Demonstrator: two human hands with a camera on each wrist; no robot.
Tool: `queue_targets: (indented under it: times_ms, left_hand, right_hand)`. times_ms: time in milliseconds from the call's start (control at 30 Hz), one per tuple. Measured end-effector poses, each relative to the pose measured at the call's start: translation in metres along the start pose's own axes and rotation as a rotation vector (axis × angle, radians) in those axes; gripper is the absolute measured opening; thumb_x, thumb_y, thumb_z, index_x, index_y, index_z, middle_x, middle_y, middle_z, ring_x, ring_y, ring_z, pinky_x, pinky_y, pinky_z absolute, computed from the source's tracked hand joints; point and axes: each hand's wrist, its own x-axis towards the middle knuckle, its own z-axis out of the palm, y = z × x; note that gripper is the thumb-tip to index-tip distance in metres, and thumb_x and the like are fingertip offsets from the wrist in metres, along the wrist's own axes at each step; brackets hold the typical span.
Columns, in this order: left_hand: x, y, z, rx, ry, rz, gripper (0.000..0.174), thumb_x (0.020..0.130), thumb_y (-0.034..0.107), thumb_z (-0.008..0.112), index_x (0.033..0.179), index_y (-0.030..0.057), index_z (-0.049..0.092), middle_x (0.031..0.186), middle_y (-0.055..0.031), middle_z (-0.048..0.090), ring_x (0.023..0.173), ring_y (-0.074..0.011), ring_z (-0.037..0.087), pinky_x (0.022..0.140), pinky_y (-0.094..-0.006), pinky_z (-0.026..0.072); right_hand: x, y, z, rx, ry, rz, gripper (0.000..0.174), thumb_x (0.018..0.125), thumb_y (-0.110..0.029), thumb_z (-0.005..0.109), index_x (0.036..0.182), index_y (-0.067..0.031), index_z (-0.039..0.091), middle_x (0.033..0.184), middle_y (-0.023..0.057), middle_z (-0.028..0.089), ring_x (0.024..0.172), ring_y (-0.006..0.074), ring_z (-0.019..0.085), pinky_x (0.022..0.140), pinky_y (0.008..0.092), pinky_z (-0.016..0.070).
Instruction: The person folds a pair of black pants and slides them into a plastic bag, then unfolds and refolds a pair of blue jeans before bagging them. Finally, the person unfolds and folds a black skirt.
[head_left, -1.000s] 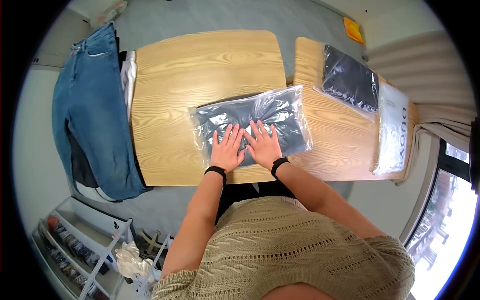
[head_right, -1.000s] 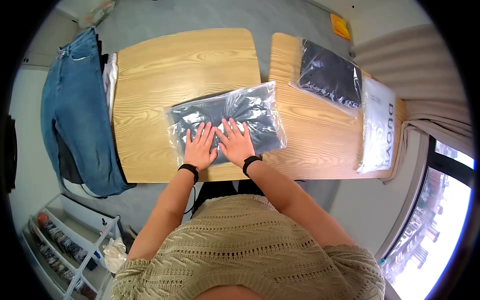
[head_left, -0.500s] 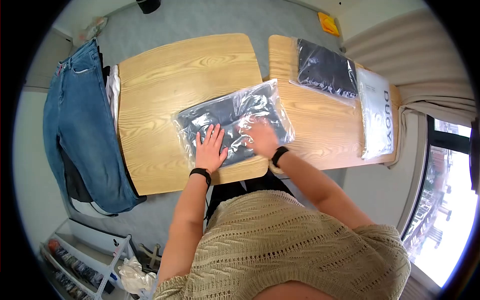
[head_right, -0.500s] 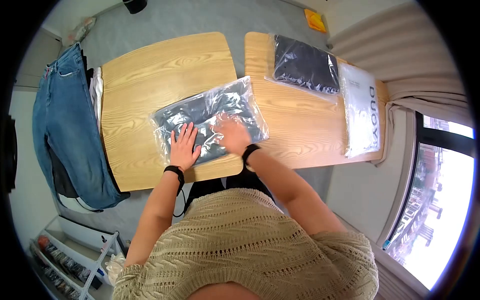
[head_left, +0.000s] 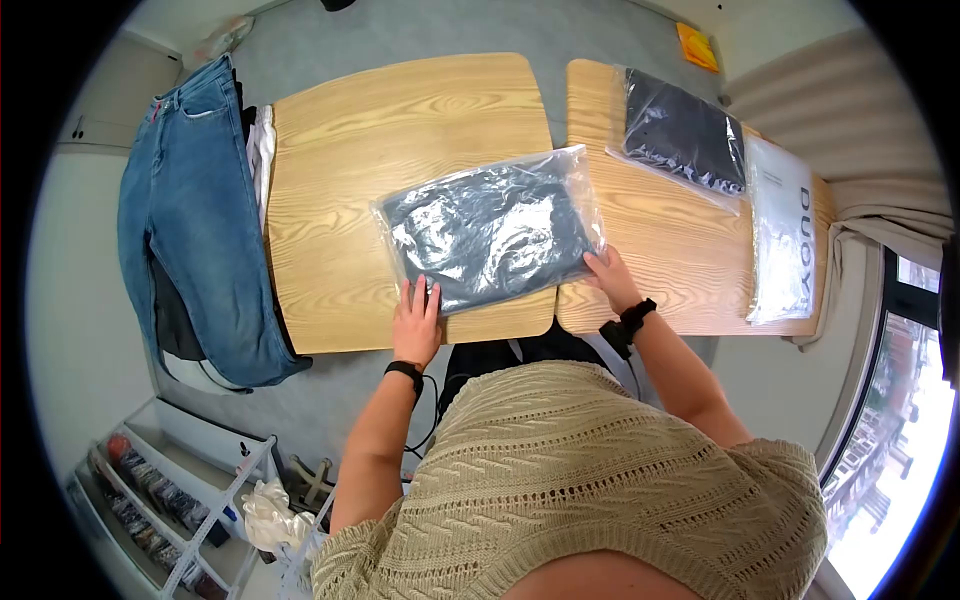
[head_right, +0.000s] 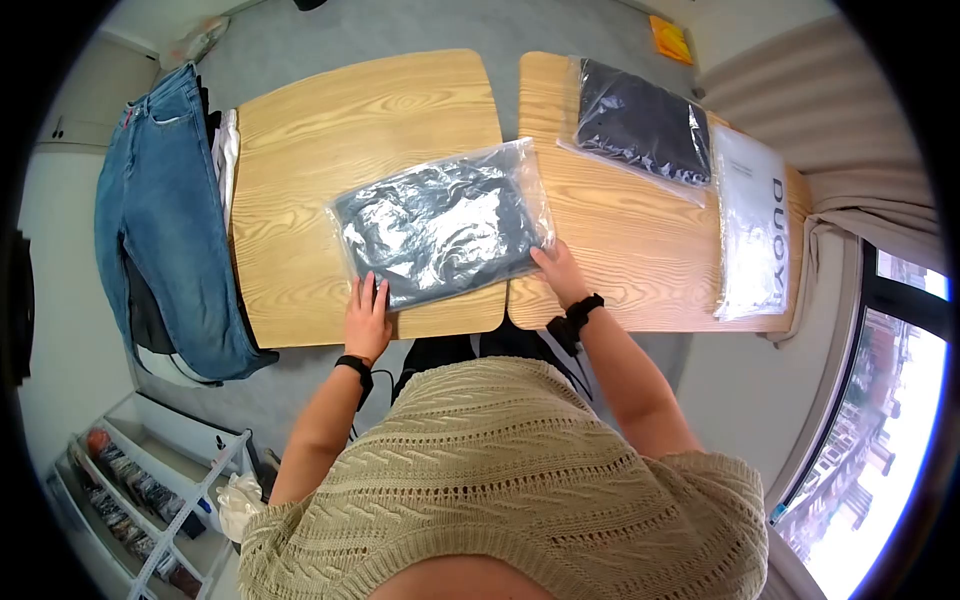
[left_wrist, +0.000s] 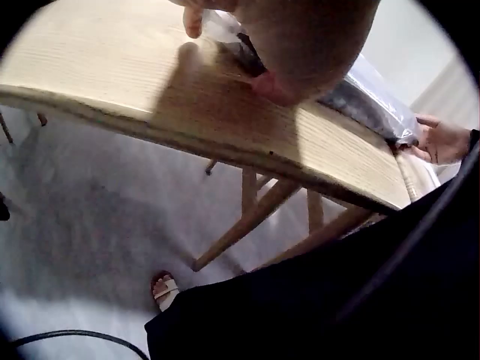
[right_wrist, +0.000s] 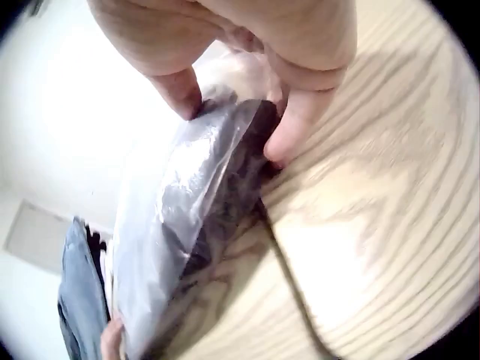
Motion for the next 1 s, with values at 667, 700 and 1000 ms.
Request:
queue_targets:
  times_ms: [667, 700, 1000]
  left_hand:
    - [0.098, -0.071, -0.164, -0.599, 0.073, -0.097, 0.048, 0.074, 0.004, 0.056, 0.121, 0.0094, 0.052, 0.095, -0.0191, 0.065, 0.087, -0.0347, 0.064, 0.076, -0.0372, 0.0509]
    - [0.107, -0.076, -0.172, -0.624, 0.110, -0.112, 0.049, 0.073, 0.004, 0.056, 0.122, 0.0095, 0.052, 0.092, -0.0188, 0.066, 0.085, -0.0339, 0.065, 0.074, -0.0356, 0.0508]
    - [0.124, -0.124, -0.133, -1.248, 0.193, -0.349, 0.068, 0.076, 0.014, 0.071, 0.135, 0.0028, 0.041, 0.124, -0.0101, 0.053, 0.114, -0.0205, 0.051, 0.097, -0.0325, 0.0402]
  right_hand:
    - [0.001, -0.142, -0.013, 0.040, -0.465, -0.371, 0.071, 0.075, -0.020, 0.075, 0.136, -0.0091, 0.040, 0.106, 0.0040, 0.053, 0.092, 0.0124, 0.055, 0.072, 0.0251, 0.0458]
    - [0.010, -0.147, -0.010, 0.043, -0.469, -0.381, 0.071, 0.075, -0.020, 0.075, 0.136, -0.0091, 0.040, 0.106, 0.0040, 0.053, 0.092, 0.0124, 0.055, 0.072, 0.0251, 0.0458]
    - [0.074, -0.170, 0.022, -0.245, -0.145, -0.645, 0.073, 0.062, -0.006, 0.079, 0.126, -0.0031, 0.044, 0.121, 0.0091, 0.053, 0.117, 0.0186, 0.048, 0.097, 0.0320, 0.0392]
